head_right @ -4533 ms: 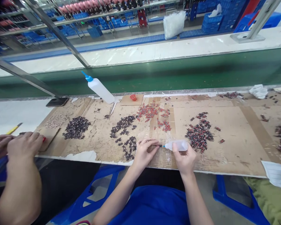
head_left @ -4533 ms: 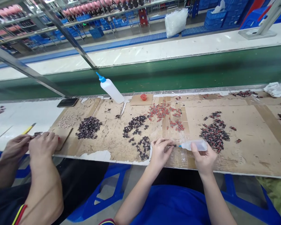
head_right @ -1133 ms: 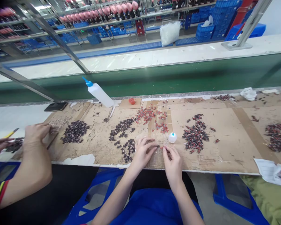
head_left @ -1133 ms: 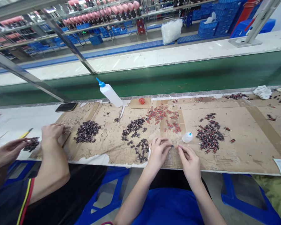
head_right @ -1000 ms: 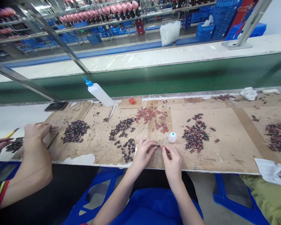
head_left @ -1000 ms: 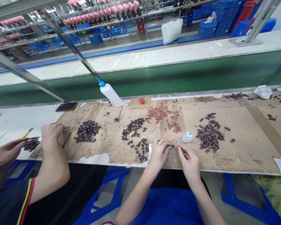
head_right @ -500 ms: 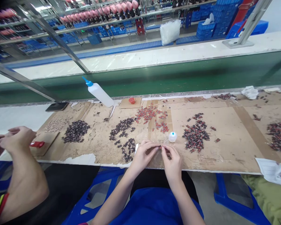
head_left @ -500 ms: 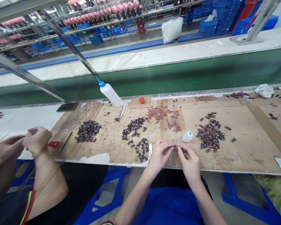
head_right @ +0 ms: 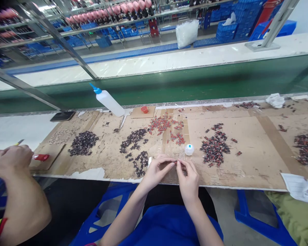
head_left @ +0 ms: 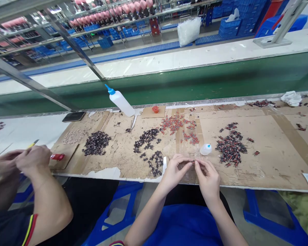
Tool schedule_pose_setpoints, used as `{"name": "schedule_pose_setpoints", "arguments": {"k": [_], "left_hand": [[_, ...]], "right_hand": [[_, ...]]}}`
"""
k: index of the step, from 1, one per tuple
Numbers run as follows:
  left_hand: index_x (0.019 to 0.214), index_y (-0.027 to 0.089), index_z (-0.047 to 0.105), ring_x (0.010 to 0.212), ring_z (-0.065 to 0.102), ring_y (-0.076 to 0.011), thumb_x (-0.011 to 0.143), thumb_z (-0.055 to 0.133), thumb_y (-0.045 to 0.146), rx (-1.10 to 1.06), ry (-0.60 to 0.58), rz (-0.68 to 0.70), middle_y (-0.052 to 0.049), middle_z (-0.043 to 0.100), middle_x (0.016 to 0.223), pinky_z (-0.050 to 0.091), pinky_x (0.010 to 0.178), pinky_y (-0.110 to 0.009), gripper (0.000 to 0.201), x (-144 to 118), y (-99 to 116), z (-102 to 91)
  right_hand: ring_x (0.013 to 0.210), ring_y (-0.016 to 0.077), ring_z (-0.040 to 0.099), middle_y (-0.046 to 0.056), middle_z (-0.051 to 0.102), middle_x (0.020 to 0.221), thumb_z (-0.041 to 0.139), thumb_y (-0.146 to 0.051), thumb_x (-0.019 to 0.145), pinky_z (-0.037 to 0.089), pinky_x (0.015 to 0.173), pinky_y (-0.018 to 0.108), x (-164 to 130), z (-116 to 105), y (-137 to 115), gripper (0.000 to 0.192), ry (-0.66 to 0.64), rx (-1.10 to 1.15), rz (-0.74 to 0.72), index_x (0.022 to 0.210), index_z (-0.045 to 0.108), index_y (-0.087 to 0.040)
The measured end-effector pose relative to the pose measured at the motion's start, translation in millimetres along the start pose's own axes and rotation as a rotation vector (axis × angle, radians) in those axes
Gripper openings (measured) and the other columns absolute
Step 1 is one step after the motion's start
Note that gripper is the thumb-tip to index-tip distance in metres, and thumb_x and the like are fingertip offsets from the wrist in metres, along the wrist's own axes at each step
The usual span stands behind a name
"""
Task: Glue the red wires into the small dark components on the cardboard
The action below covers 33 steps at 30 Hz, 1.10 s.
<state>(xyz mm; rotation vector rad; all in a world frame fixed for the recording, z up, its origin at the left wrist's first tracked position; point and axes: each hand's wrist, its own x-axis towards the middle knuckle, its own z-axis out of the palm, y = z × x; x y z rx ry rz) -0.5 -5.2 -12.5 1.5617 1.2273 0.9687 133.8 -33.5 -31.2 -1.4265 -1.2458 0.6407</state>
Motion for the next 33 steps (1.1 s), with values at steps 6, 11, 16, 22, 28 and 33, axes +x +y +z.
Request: {"name": "schedule_pose_setpoints", "arguments": {"k": [6,11,16,22,28,33], "left_hand": [[0.091,0.02,0.074,0.094,0.062,-0.0194,0.084,0.063,0.025,0.002,0.048,-0.027,-0.007,0.072,0.09,0.05,0.087,-0.033,0.013,-3,2,5.8],[0.094,0.019,0.071,0.097,0.062,-0.0193,0.086,0.059,0.024,0.009,0.068,-0.056,-0.008,0.068,0.094,0.05,0.089,-0.033,0.015,-6,1,9.0],[0.096,0.019,0.069,0.099,0.061,-0.0204,0.088,0.057,0.025,0.04,0.064,-0.052,-0.007,0.068,0.095,0.049,0.091,-0.035,0.016,-9,1,8.5],[0.094,0.02,0.068,0.097,0.062,-0.0214,0.089,0.055,0.023,0.09,0.06,-0.041,-0.007,0.069,0.094,0.05,0.089,-0.036,0.014,-11,11,6.9],[0.095,0.019,0.069,0.097,0.063,-0.0201,0.088,0.058,0.025,0.01,0.031,-0.075,-0.007,0.069,0.095,0.049,0.09,-0.033,0.015,-14,15,1.8],[0.095,0.018,0.069,0.097,0.062,-0.0195,0.088,0.057,0.025,-0.022,0.023,-0.112,-0.007,0.068,0.096,0.048,0.091,-0.033,0.016,-17,18,-0.6]], "right_hand": [[0.072,0.0183,0.069,0.007,0.07,0.082,0.058,-0.036,0.088,0.06,0.066,0.03,-1,0,-2,0.022,0.002,0.0,-0.017,0.086,0.071,-0.018],[0.08,0.0218,0.071,0.009,0.074,0.087,0.061,-0.041,0.086,0.061,0.074,0.035,2,-5,1,0.025,-0.066,0.069,0.039,0.087,0.073,-0.02],[0.08,0.0257,0.074,0.01,0.076,0.085,0.068,-0.05,0.078,0.061,0.079,0.041,6,-10,2,0.034,-0.185,0.225,0.221,0.087,0.075,-0.018],[0.074,0.0251,0.074,0.01,0.077,0.085,0.072,-0.051,0.073,0.062,0.074,0.04,6,-12,-4,0.035,-0.127,0.258,0.252,0.084,0.076,-0.017],[0.075,0.0234,0.073,0.008,0.076,0.081,0.072,-0.042,0.076,0.061,0.074,0.037,6,-15,-10,0.025,-0.17,0.252,0.186,0.082,0.077,-0.019],[0.071,0.0201,0.071,0.006,0.074,0.075,0.073,-0.038,0.075,0.06,0.069,0.031,8,-14,-12,0.019,-0.184,0.318,0.157,0.074,0.076,-0.019]]}}
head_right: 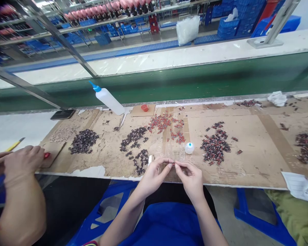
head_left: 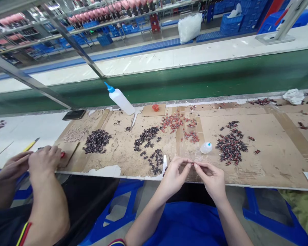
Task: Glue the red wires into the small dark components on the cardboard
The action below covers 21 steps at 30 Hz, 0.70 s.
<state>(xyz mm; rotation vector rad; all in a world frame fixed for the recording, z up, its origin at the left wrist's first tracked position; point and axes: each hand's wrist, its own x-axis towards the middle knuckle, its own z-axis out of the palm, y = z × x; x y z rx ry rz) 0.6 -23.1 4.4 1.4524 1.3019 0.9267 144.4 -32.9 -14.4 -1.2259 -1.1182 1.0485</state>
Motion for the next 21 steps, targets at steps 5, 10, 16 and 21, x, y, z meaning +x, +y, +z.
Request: {"name": "schedule_pose_setpoints", "arguments": {"k": [5,10,16,21], "left_hand": [[0.095,0.02,0.068,0.097,0.061,-0.0204,0.088,0.054,0.02,0.122,0.035,0.061,-0.007,0.068,0.094,0.048,0.089,-0.035,0.016,-3,4,3.8],[0.092,0.021,0.07,0.091,0.062,-0.0199,0.088,0.056,0.019,0.147,0.087,0.136,-0.006,0.071,0.089,0.05,0.083,-0.033,0.014,-2,7,5.9],[0.087,0.021,0.073,0.082,0.06,-0.0199,0.088,0.059,0.018,0.241,0.148,0.18,-0.004,0.073,0.081,0.046,0.077,-0.032,0.015,0,6,4.0],[0.088,0.023,0.074,0.08,0.058,-0.0191,0.085,0.058,0.006,0.456,0.246,0.288,-0.002,0.074,0.077,0.041,0.078,-0.034,0.024,-4,5,4.5]], "right_hand": [[0.072,0.0206,0.071,0.007,0.074,0.076,0.072,-0.037,0.075,0.06,0.07,0.032,-1,1,2,0.019,0.027,-0.02,-0.004,0.076,0.076,-0.019],[0.072,0.02,0.071,0.007,0.075,0.081,0.07,-0.035,0.078,0.06,0.072,0.032,-4,-2,0,0.018,0.073,-0.128,-0.064,0.083,0.076,-0.019],[0.072,0.0182,0.07,0.005,0.073,0.079,0.064,-0.025,0.084,0.059,0.07,0.029,-4,-3,-16,0.011,0.05,-0.317,-0.264,0.082,0.074,-0.021],[0.069,0.0172,0.069,0.005,0.073,0.076,0.061,-0.018,0.085,0.058,0.067,0.028,-9,0,-24,0.013,0.059,-0.419,-0.425,0.086,0.074,-0.021]]}}
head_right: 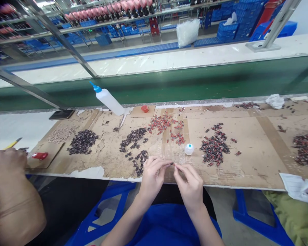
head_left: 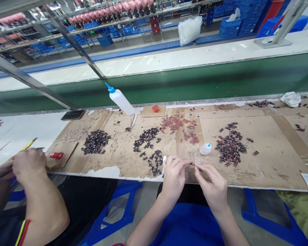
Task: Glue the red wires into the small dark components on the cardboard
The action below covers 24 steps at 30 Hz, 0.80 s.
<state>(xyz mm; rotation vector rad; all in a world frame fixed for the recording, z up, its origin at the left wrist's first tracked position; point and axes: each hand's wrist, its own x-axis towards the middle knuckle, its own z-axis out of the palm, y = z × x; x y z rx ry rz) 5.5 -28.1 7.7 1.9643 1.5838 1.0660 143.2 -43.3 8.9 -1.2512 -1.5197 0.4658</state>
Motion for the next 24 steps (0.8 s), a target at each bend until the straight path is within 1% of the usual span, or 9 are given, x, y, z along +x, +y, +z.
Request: {"name": "schedule_pose_setpoints", "arguments": {"k": [4,6,7,10,12,15,18,21,24], "left_hand": [[0.088,0.025,0.075,0.08,0.059,-0.019,0.084,0.058,0.004,0.077,0.034,0.004,-0.001,0.074,0.074,0.038,0.08,-0.036,0.028,-1,-7,-1.4],[0.088,0.026,0.075,0.079,0.059,-0.0185,0.086,0.059,0.008,0.037,0.028,-0.028,-0.001,0.074,0.075,0.04,0.081,-0.037,0.025,0,-12,-2.9],[0.089,0.027,0.076,0.079,0.059,-0.0184,0.087,0.059,0.011,0.001,0.027,-0.047,-0.001,0.074,0.076,0.041,0.08,-0.037,0.023,0,-16,-4.0],[0.091,0.027,0.077,0.079,0.06,-0.0186,0.089,0.059,0.02,-0.144,0.034,-0.098,-0.003,0.074,0.079,0.046,0.077,-0.035,0.019,-3,-26,-8.2],[0.092,0.027,0.077,0.08,0.06,-0.0187,0.088,0.061,0.025,-0.227,0.058,-0.127,-0.004,0.074,0.08,0.049,0.075,-0.033,0.017,-7,-32,-11.4],[0.091,0.026,0.078,0.08,0.062,-0.0189,0.086,0.063,0.03,-0.305,0.094,-0.158,-0.004,0.074,0.079,0.052,0.074,-0.032,0.016,-12,-38,-16.6],[0.088,0.025,0.079,0.08,0.063,-0.0192,0.083,0.065,0.032,-0.352,0.129,-0.205,-0.005,0.074,0.078,0.054,0.073,-0.031,0.016,-16,-41,-23.8],[0.086,0.024,0.079,0.08,0.064,-0.019,0.081,0.067,0.035,-0.38,0.212,-0.26,-0.006,0.074,0.079,0.055,0.072,-0.03,0.017,-18,-44,-35.6],[0.085,0.023,0.079,0.082,0.066,-0.0192,0.078,0.069,0.037,-0.38,0.299,-0.327,-0.006,0.074,0.081,0.056,0.073,-0.03,0.019,-20,-50,-50.8]], "right_hand": [[0.069,0.0175,0.07,0.004,0.074,0.078,0.063,-0.016,0.084,0.058,0.069,0.03,1,-14,0,0.013,0.027,-0.057,-0.069,0.088,0.074,-0.023],[0.073,0.0183,0.071,0.003,0.075,0.082,0.065,-0.018,0.083,0.058,0.073,0.032,13,-29,4,0.012,0.082,-0.085,-0.055,0.088,0.074,-0.024],[0.074,0.0187,0.071,0.003,0.075,0.083,0.066,-0.02,0.083,0.058,0.074,0.033,25,-37,9,0.01,0.143,-0.111,-0.026,0.087,0.074,-0.025],[0.077,0.0212,0.072,0.004,0.075,0.083,0.067,-0.028,0.082,0.058,0.075,0.035,79,-59,33,0.01,0.299,-0.192,0.103,0.087,0.074,-0.024],[0.078,0.023,0.072,0.005,0.076,0.083,0.066,-0.028,0.08,0.058,0.077,0.037,126,-66,58,0.012,0.262,-0.242,0.141,0.086,0.074,-0.021],[0.078,0.0242,0.071,0.009,0.076,0.083,0.06,-0.019,0.077,0.055,0.079,0.037,191,-60,98,0.013,0.176,-0.373,0.187,0.08,0.073,-0.017],[0.079,0.0263,0.07,0.012,0.075,0.078,0.059,-0.013,0.072,0.052,0.082,0.039,231,-49,123,0.014,0.125,-0.497,0.32,0.077,0.072,-0.013],[0.082,0.028,0.07,0.014,0.074,0.08,0.059,-0.014,0.073,0.048,0.085,0.043,246,-51,121,0.019,0.152,-0.519,0.326,0.085,0.073,-0.009],[0.084,0.0232,0.069,0.018,0.073,0.09,0.059,-0.024,0.081,0.048,0.082,0.037,238,-69,87,0.031,0.181,-0.487,0.302,0.102,0.072,-0.005]]}}
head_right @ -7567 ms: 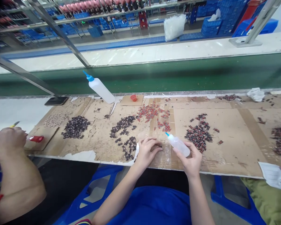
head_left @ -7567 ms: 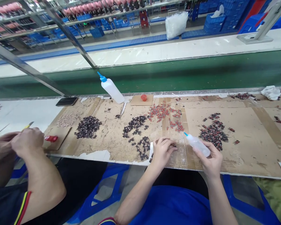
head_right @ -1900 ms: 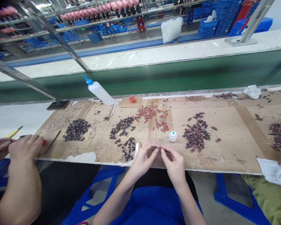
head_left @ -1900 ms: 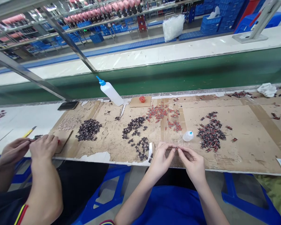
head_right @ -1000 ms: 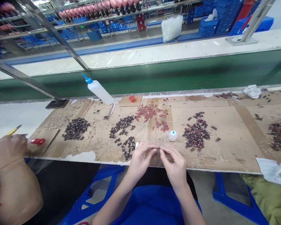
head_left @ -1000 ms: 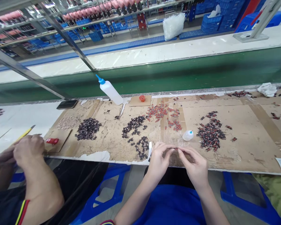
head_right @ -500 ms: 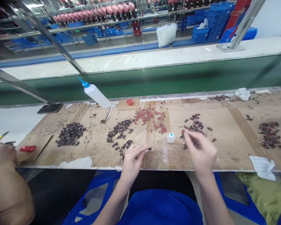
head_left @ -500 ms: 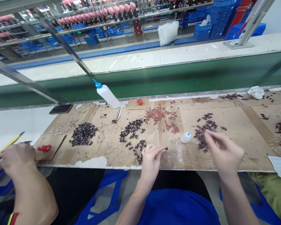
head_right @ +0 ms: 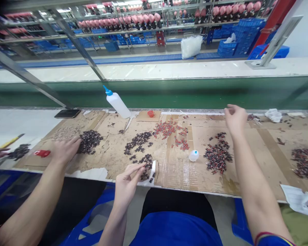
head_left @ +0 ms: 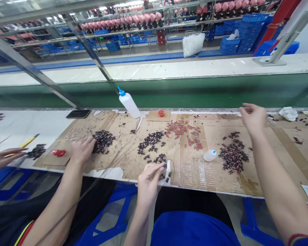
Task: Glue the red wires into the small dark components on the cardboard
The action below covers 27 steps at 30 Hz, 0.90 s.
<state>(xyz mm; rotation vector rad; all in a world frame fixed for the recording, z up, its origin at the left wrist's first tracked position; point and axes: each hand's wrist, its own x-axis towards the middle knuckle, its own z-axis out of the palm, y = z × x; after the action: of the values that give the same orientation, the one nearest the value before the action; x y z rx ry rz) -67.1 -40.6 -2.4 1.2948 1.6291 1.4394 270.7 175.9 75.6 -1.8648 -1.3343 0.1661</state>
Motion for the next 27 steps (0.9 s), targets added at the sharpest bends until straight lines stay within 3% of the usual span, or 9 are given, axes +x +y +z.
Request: {"name": "schedule_pose_setpoints", "arguments": {"k": [1,2,5,7,9,12,16,22,27], "left_hand": [[0.085,0.022,0.079,0.082,0.067,-0.0195,0.077,0.07,0.037,0.003,0.021,-0.021,-0.007,0.074,0.081,0.056,0.075,-0.03,0.02,1,0,-5.0],[0.085,0.022,0.079,0.083,0.067,-0.0198,0.076,0.07,0.038,0.005,0.037,-0.041,-0.007,0.074,0.082,0.056,0.076,-0.031,0.02,3,-1,-9.3],[0.083,0.02,0.079,0.081,0.068,-0.0203,0.074,0.072,0.039,-0.006,0.07,-0.077,-0.007,0.074,0.083,0.057,0.076,-0.032,0.022,6,-1,-16.3],[0.082,0.021,0.079,0.082,0.068,-0.0204,0.073,0.072,0.039,-0.02,0.083,-0.076,-0.007,0.074,0.083,0.057,0.076,-0.032,0.021,6,-1,-16.2],[0.082,0.021,0.079,0.084,0.068,-0.0204,0.074,0.072,0.038,-0.036,0.087,-0.064,-0.007,0.075,0.083,0.056,0.079,-0.032,0.02,4,0,-14.5],[0.081,0.021,0.079,0.085,0.068,-0.0205,0.074,0.072,0.036,-0.074,0.08,-0.06,-0.008,0.074,0.084,0.056,0.077,-0.031,0.018,-2,3,-13.2],[0.079,0.02,0.079,0.078,0.067,-0.019,0.073,0.074,0.034,-0.141,0.082,-0.036,-0.007,0.072,0.078,0.057,0.068,-0.028,0.016,-8,8,-15.7],[0.08,0.02,0.079,0.077,0.066,-0.0175,0.075,0.073,0.032,-0.204,0.125,0.035,-0.007,0.071,0.079,0.056,0.069,-0.026,0.015,-12,20,-21.0],[0.081,0.022,0.078,0.083,0.065,-0.0173,0.08,0.07,0.028,-0.158,0.171,0.138,-0.006,0.069,0.083,0.055,0.074,-0.026,0.01,-22,38,-21.9]], "right_hand": [[0.085,0.0214,0.069,0.017,0.073,0.095,0.059,-0.026,0.082,0.048,0.081,0.034,-12,-14,-9,0.033,-0.001,0.028,-0.036,0.107,0.071,-0.008],[0.082,0.0213,0.069,0.017,0.074,0.093,0.06,-0.028,0.082,0.05,0.078,0.034,-28,-28,-19,0.032,0.101,0.085,-0.073,0.106,0.072,-0.009],[0.077,0.0213,0.067,0.009,0.074,0.094,0.061,-0.033,0.086,0.052,0.075,0.037,-95,-52,-48,0.027,0.17,0.147,-0.379,0.107,0.072,-0.021],[0.077,0.0207,0.067,0.005,0.073,0.092,0.058,-0.028,0.088,0.053,0.073,0.036,-141,-42,-60,0.021,-0.053,0.124,-0.617,0.104,0.071,-0.026],[0.081,0.021,0.068,0.006,0.072,0.091,0.053,-0.021,0.09,0.054,0.076,0.036,-173,-12,-66,0.021,-0.33,0.096,-0.697,0.098,0.072,-0.024],[0.085,0.0218,0.067,0.011,0.071,0.092,0.053,-0.015,0.089,0.052,0.078,0.033,-189,45,-67,0.02,-0.565,-0.189,-0.429,0.094,0.072,-0.02],[0.088,0.0264,0.066,0.018,0.068,0.09,0.057,-0.012,0.087,0.048,0.077,0.035,-177,89,-64,0.013,-0.506,-0.274,-0.299,0.086,0.07,-0.012],[0.077,0.0254,0.067,0.016,0.069,0.08,0.064,-0.014,0.083,0.048,0.069,0.035,-166,90,-61,0.01,-0.483,-0.217,-0.222,0.074,0.067,-0.014],[0.072,0.0195,0.069,0.008,0.073,0.079,0.06,-0.024,0.087,0.053,0.067,0.031,-191,56,-83,0.014,-0.503,0.022,-0.287,0.078,0.068,-0.016]]}}
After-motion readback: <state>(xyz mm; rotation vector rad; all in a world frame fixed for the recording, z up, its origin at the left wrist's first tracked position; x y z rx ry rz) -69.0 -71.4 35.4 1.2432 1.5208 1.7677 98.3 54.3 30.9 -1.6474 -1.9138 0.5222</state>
